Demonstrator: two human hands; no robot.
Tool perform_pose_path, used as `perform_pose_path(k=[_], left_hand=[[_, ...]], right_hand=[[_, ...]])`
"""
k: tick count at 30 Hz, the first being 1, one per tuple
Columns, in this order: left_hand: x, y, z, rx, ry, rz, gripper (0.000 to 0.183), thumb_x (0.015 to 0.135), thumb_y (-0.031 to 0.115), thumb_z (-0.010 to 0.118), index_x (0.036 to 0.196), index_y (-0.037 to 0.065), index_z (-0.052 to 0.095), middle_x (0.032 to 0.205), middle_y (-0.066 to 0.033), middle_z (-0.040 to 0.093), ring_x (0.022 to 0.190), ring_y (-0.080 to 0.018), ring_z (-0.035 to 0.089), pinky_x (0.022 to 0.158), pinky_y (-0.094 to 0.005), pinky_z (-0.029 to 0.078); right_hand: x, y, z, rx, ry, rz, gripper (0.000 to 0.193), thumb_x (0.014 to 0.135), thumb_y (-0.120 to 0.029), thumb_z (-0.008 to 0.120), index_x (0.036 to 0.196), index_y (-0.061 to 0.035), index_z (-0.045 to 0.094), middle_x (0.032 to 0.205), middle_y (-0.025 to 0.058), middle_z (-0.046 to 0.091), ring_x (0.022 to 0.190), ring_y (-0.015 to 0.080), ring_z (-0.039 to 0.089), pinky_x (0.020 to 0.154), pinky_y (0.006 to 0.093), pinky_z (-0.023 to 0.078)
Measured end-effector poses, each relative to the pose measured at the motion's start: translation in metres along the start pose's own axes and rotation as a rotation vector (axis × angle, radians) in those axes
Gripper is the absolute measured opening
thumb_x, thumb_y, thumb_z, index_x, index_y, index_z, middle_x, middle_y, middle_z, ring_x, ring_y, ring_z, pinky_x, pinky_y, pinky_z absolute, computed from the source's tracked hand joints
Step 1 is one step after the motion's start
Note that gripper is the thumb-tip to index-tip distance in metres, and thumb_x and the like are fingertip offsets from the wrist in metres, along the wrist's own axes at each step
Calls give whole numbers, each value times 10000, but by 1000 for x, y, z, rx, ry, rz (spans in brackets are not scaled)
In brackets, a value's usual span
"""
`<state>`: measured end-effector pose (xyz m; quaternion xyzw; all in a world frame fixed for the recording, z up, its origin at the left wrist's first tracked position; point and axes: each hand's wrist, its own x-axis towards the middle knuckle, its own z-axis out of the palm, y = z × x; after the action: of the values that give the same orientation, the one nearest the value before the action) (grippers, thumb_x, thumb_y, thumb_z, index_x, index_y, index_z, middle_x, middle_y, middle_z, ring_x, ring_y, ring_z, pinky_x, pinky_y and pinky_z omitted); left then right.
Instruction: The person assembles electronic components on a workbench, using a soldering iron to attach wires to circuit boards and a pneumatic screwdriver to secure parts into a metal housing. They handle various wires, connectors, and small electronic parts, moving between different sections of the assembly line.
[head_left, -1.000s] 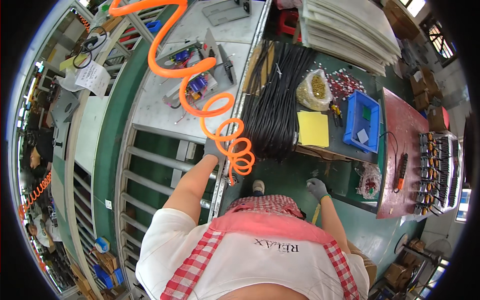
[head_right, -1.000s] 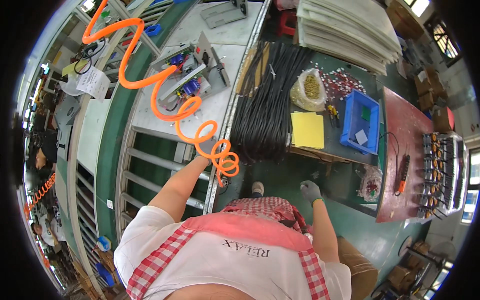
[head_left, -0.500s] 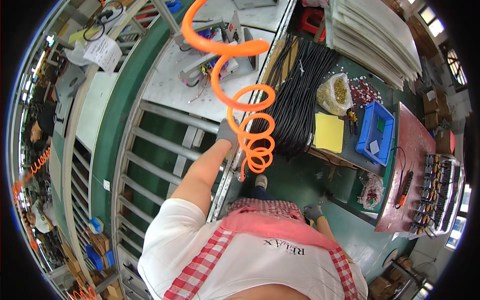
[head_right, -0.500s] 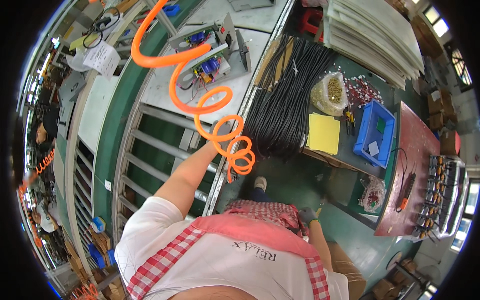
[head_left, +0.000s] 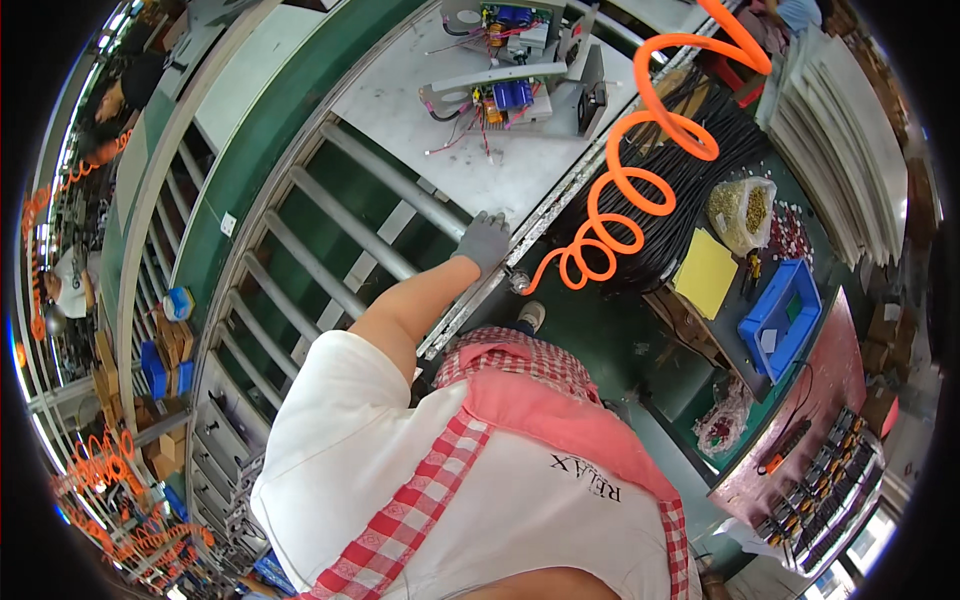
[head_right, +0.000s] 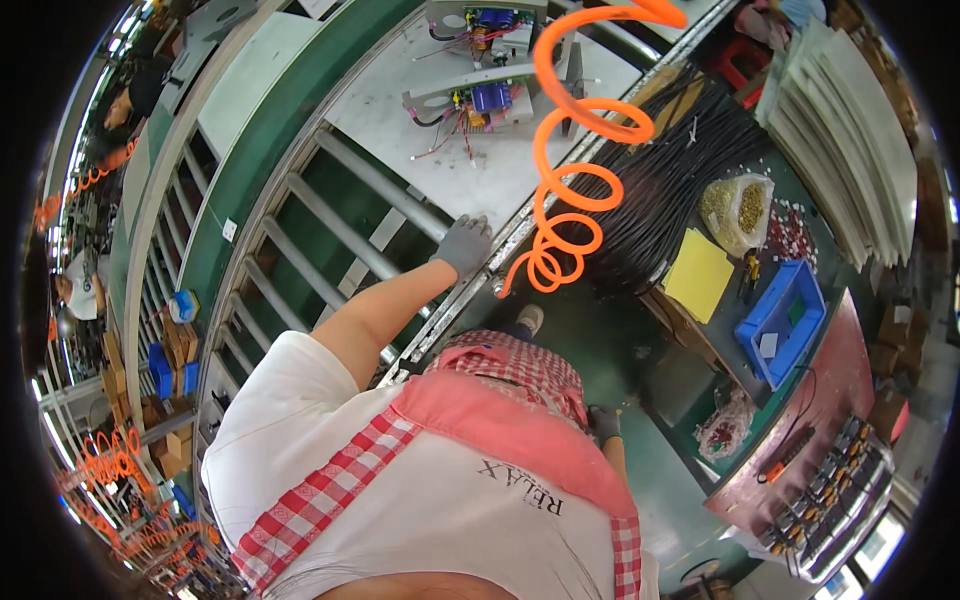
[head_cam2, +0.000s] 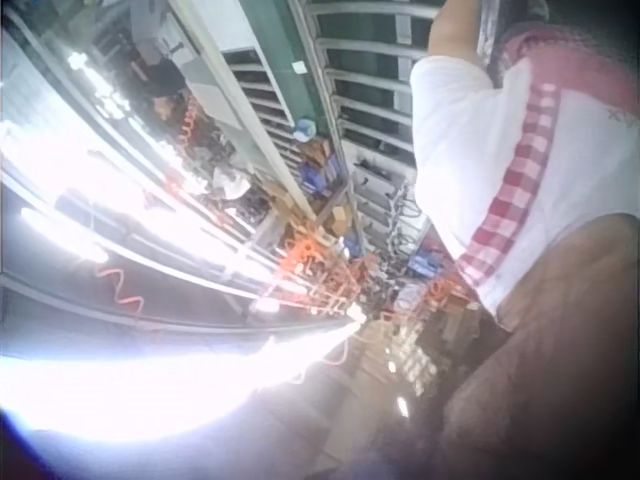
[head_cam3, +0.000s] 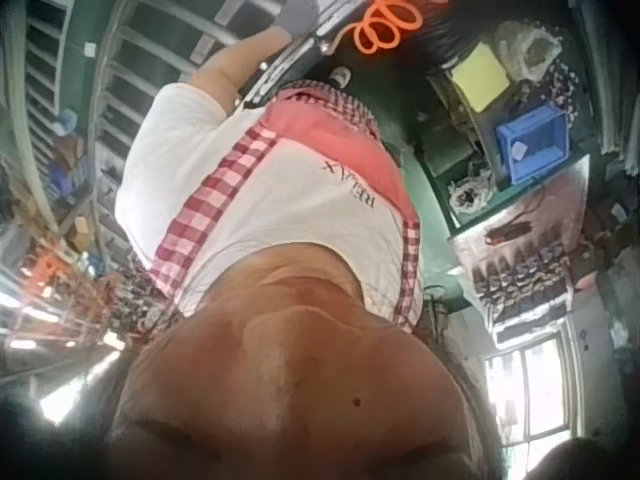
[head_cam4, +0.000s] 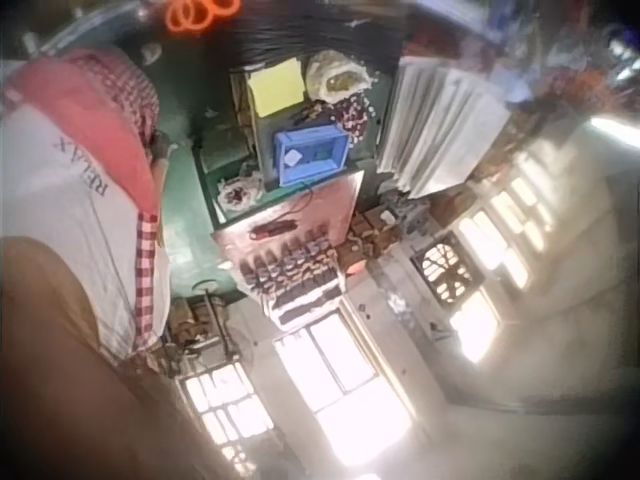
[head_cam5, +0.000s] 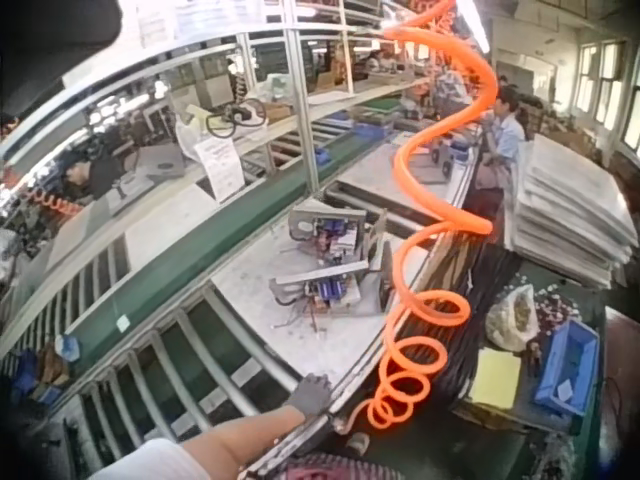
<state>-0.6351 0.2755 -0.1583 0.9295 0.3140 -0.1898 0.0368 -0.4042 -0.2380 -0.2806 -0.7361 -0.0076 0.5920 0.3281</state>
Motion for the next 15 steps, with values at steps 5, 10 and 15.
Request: perform_pose_path(k=[5, 10, 15], left_hand=[[-81, -6, 8, -25, -11, 42, 417, 915, 240, 419, 1270, 34, 492, 1382, -172, 436, 1228, -258, 474, 1088, -402, 264], [-166, -9, 36, -49, -105, -31, 422, 883, 215, 469, 1278, 64, 479, 1402, -156, 415, 1258, -250, 446, 1095, -387, 260], [-252, -5, 52, -201, -268, -190, 434, 861, 201, 497, 1275, 70, 499, 1433, -132, 386, 1297, -234, 405, 1098, -381, 257]], right_hand=[[42, 27, -11, -1198, -56, -523, 310, 831, -271, 605, 947, 12, 658, 871, 139, 648, 799, 270, 637, 712, 362, 516], [74, -12, -6, -1086, 35, -280, 303, 817, -299, 583, 910, -23, 665, 922, 175, 655, 876, 352, 625, 779, 422, 501], [-67, -242, 77, -1370, -267, -511, 265, 827, -268, 548, 907, -38, 652, 893, 177, 651, 857, 372, 615, 766, 419, 487]])
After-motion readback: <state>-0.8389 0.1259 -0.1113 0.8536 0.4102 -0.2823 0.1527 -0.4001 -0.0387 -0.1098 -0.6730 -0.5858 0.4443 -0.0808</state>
